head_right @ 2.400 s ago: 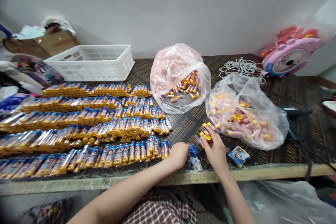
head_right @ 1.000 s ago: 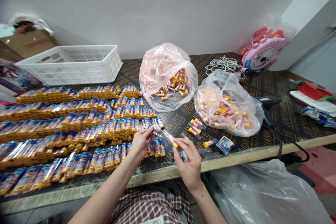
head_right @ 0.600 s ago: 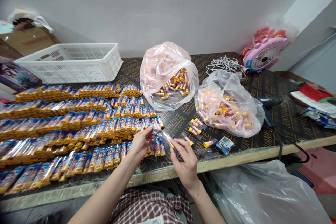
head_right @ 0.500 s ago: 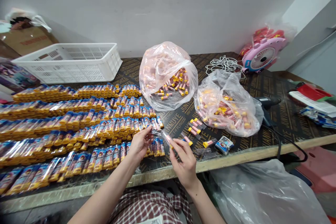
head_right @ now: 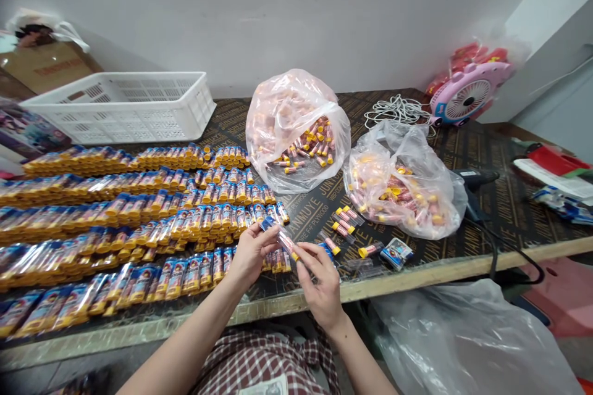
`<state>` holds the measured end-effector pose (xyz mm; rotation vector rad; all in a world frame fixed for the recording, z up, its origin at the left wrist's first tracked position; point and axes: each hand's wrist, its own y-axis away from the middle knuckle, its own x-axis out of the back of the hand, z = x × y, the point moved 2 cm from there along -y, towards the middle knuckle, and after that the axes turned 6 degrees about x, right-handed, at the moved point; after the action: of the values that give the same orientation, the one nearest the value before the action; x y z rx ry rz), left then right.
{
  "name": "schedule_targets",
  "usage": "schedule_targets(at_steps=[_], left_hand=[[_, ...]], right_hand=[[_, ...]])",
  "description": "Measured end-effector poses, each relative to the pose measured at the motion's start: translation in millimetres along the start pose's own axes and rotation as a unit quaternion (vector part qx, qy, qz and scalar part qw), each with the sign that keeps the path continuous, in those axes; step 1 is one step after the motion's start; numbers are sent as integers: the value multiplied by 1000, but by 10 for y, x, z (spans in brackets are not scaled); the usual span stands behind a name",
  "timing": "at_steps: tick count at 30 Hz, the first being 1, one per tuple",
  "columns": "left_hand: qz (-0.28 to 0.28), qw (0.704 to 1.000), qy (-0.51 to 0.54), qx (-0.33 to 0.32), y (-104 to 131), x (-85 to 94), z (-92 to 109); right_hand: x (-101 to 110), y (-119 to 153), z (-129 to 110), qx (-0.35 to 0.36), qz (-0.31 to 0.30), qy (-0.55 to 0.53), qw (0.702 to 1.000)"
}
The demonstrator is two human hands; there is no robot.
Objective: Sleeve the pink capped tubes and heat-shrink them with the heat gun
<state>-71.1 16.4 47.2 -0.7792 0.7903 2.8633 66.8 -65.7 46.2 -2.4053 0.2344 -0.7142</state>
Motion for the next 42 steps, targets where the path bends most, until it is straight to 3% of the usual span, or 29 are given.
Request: schedule_targets(at_steps=[8,13,16,20,31,42], left_hand=[[-120,985,-101,76,160,-62,-70],[-145,975,-130,105,243,-85,-118],[-151,972,-137,116,272,-87,-135],[-157,970,-146,119,295,-72,-154],[-154,971,-137,122,330,-80,-148],[-138,976,-120,116,343,-59,-133]], right_hand=[[56,-59,123,-16,-11,0,1000],[54,-88,123,-21,-82,-122,989],[39,-71,125,-35,-114,-183,976],[11,-51,123,-50,-106,-229,966],[-29,-55,100,-51,-68,-249,965],[-102,-64,97,-62,-77,-242,965]])
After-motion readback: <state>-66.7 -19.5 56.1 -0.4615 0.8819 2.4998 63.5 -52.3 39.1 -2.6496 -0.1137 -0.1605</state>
